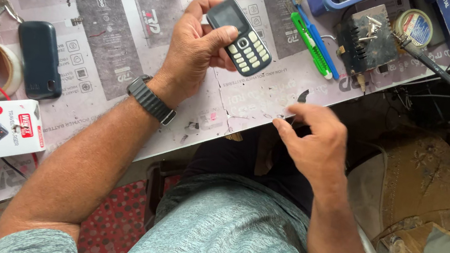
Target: The person uses a green utility knife to pry open the back cover of a small black mobile phone. After removing the cover, they use a blue brush to clean the internal components and then apply a liquid from a spray bottle to the device.
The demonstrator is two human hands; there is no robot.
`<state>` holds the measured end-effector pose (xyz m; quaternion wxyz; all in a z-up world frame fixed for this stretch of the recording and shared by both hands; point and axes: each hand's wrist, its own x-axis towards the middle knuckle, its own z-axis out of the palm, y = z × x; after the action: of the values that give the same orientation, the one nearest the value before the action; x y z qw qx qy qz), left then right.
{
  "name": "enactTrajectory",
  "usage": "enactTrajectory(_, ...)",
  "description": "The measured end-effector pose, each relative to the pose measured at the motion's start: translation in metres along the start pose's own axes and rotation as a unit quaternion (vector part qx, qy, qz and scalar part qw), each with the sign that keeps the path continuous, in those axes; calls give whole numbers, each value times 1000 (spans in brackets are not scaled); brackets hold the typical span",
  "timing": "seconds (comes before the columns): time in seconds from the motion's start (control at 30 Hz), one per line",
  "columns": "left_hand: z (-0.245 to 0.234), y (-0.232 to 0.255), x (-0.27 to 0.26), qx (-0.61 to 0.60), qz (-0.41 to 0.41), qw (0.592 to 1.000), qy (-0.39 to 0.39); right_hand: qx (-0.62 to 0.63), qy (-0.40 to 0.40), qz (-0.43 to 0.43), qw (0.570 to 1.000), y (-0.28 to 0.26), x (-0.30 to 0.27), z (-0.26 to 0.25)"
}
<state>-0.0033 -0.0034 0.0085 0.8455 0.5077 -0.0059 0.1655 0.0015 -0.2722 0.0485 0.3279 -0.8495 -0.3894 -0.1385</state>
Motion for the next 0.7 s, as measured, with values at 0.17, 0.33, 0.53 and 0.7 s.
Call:
enactTrajectory(0.17, 15, -5, -10, -31, -74, 996, -48, 160, 38, -104, 981, -1, 35, 11)
enactTrajectory(0.33, 14, -2, -16, 134, -59, 988, -48, 164, 9, -201, 966, 4, 69, 23)
enactTrajectory(0.53, 21, 27, -28, 436, 259, 855, -104, 78, -36, -182, 980, -9, 77, -11)
enactTrajectory(0.7, 28, 26, -34, 373, 276, 867, -184, 46, -78, -166, 982, -8, 59, -10)
